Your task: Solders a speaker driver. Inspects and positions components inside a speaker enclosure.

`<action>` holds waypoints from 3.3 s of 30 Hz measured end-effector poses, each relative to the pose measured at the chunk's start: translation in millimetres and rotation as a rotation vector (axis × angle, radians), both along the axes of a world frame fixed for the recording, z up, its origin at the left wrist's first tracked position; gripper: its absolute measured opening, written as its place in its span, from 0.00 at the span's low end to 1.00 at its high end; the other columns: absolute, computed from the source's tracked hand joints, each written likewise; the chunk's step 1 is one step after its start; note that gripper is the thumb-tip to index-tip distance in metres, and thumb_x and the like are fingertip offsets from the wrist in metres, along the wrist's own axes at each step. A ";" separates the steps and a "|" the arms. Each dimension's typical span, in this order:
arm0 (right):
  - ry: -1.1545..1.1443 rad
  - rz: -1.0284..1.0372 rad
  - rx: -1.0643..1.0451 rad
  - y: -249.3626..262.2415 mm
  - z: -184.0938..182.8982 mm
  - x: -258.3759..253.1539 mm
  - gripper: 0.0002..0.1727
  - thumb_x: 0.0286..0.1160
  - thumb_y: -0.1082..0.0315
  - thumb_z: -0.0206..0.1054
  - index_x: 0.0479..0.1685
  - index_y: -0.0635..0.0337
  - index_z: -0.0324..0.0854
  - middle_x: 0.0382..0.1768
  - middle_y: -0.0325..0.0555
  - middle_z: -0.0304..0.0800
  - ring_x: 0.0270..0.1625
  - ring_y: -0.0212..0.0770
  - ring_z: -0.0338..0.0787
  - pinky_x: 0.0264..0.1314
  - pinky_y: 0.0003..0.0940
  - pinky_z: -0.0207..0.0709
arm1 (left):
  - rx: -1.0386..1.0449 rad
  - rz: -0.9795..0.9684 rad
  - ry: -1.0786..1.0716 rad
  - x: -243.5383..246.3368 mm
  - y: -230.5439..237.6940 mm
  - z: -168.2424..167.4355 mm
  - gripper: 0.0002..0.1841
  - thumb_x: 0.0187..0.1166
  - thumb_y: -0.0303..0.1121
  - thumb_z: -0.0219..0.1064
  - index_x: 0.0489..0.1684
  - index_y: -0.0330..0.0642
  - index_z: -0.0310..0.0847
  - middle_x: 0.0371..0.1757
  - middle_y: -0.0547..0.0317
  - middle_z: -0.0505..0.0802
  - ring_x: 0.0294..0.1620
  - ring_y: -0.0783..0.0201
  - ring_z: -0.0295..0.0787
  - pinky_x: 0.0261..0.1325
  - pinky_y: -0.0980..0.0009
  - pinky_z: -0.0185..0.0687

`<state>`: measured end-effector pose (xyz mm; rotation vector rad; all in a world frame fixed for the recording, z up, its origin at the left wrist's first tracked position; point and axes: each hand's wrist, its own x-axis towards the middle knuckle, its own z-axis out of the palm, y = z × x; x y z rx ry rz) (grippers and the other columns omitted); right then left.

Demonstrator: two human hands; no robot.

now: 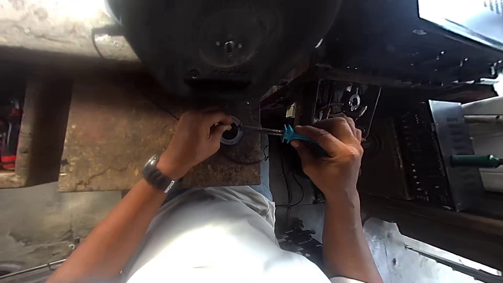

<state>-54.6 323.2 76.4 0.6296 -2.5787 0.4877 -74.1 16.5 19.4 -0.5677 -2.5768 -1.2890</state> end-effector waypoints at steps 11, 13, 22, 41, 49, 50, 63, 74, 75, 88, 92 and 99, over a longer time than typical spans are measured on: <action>0.005 0.018 -0.041 0.9 -9.4 0.0 0.12 0.71 0.59 0.77 0.51 0.47 0.96 0.48 0.44 0.87 0.56 0.45 0.82 0.62 0.49 0.70 | -0.011 0.013 0.020 5.3 2.9 -1.5 0.08 0.80 0.32 0.67 0.46 0.47 0.94 0.44 0.63 0.95 0.46 0.72 0.91 0.53 0.70 0.87; 0.007 0.017 -0.037 1.0 -9.1 0.3 0.12 0.71 0.59 0.77 0.52 0.46 0.96 0.48 0.44 0.88 0.57 0.45 0.83 0.62 0.49 0.70 | -0.022 0.023 0.019 4.8 3.5 -1.6 0.08 0.80 0.33 0.67 0.46 0.47 0.94 0.44 0.62 0.95 0.46 0.71 0.91 0.53 0.69 0.87; 0.006 0.017 -0.038 -1.1 -10.8 -1.4 0.13 0.69 0.59 0.78 0.52 0.45 0.96 0.49 0.43 0.88 0.57 0.45 0.82 0.59 0.48 0.71 | -0.004 0.040 0.039 3.9 3.6 -2.9 0.09 0.81 0.34 0.65 0.45 0.48 0.94 0.41 0.64 0.94 0.41 0.71 0.90 0.47 0.68 0.87; 0.008 0.012 -0.041 -4.7 -10.1 -0.8 0.13 0.68 0.60 0.79 0.52 0.44 0.96 0.49 0.40 0.89 0.57 0.41 0.84 0.61 0.47 0.74 | 0.012 0.037 0.043 4.9 2.4 0.0 0.09 0.80 0.30 0.64 0.43 0.46 0.93 0.38 0.61 0.95 0.38 0.66 0.91 0.46 0.62 0.87; 0.028 -0.001 -0.015 -3.6 -6.2 -1.9 0.13 0.67 0.59 0.81 0.51 0.44 0.96 0.48 0.40 0.88 0.55 0.41 0.84 0.59 0.47 0.73 | 0.008 0.029 0.050 2.9 2.6 -2.6 0.09 0.80 0.30 0.64 0.43 0.48 0.93 0.39 0.61 0.95 0.41 0.65 0.92 0.48 0.60 0.87; 0.029 -0.001 -0.015 -3.6 -5.9 -1.7 0.13 0.67 0.60 0.81 0.50 0.45 0.96 0.48 0.41 0.88 0.55 0.41 0.84 0.59 0.46 0.73 | 0.004 0.028 0.053 2.8 2.8 -2.8 0.09 0.80 0.30 0.64 0.42 0.48 0.93 0.38 0.61 0.95 0.41 0.65 0.92 0.47 0.59 0.87; 0.019 0.012 -0.022 -5.5 -5.5 -2.0 0.13 0.67 0.60 0.80 0.51 0.45 0.96 0.48 0.41 0.87 0.55 0.40 0.83 0.58 0.45 0.73 | 0.004 0.015 0.050 2.1 2.0 -3.1 0.10 0.80 0.31 0.63 0.42 0.48 0.93 0.36 0.62 0.94 0.39 0.64 0.91 0.45 0.59 0.86; 0.008 0.007 -0.044 -4.9 -7.0 -1.6 0.13 0.67 0.60 0.81 0.51 0.46 0.96 0.49 0.42 0.87 0.55 0.40 0.83 0.58 0.44 0.73 | -0.028 0.020 0.029 3.1 2.3 -1.0 0.09 0.80 0.31 0.64 0.43 0.49 0.93 0.35 0.62 0.94 0.38 0.64 0.91 0.43 0.60 0.86; 0.005 0.006 -0.044 -4.9 -7.2 -1.5 0.13 0.67 0.60 0.81 0.51 0.46 0.96 0.49 0.41 0.87 0.55 0.40 0.83 0.58 0.44 0.73 | -0.029 0.021 0.025 3.2 2.0 -0.9 0.09 0.80 0.31 0.64 0.43 0.49 0.93 0.35 0.62 0.94 0.37 0.64 0.91 0.43 0.60 0.85; 0.003 0.016 -0.064 -3.9 -10.7 -1.5 0.13 0.66 0.61 0.81 0.50 0.47 0.96 0.48 0.41 0.87 0.55 0.40 0.83 0.59 0.44 0.73 | -0.030 0.037 0.011 2.9 2.7 -1.3 0.09 0.80 0.32 0.64 0.43 0.49 0.93 0.33 0.62 0.93 0.35 0.64 0.90 0.41 0.59 0.85; -0.002 0.021 -0.063 -3.6 -9.9 -1.3 0.13 0.66 0.61 0.81 0.50 0.47 0.96 0.48 0.41 0.88 0.55 0.40 0.83 0.59 0.45 0.74 | -0.029 0.038 0.007 2.6 2.9 -1.2 0.09 0.81 0.33 0.64 0.43 0.50 0.93 0.34 0.62 0.93 0.35 0.64 0.90 0.40 0.58 0.85; 0.000 0.019 -0.076 -3.3 -11.3 -1.6 0.13 0.66 0.61 0.81 0.50 0.46 0.96 0.49 0.41 0.88 0.56 0.40 0.84 0.61 0.45 0.74 | -0.041 0.035 0.019 2.4 2.8 -2.0 0.09 0.80 0.32 0.64 0.43 0.49 0.93 0.34 0.61 0.93 0.36 0.63 0.90 0.42 0.58 0.85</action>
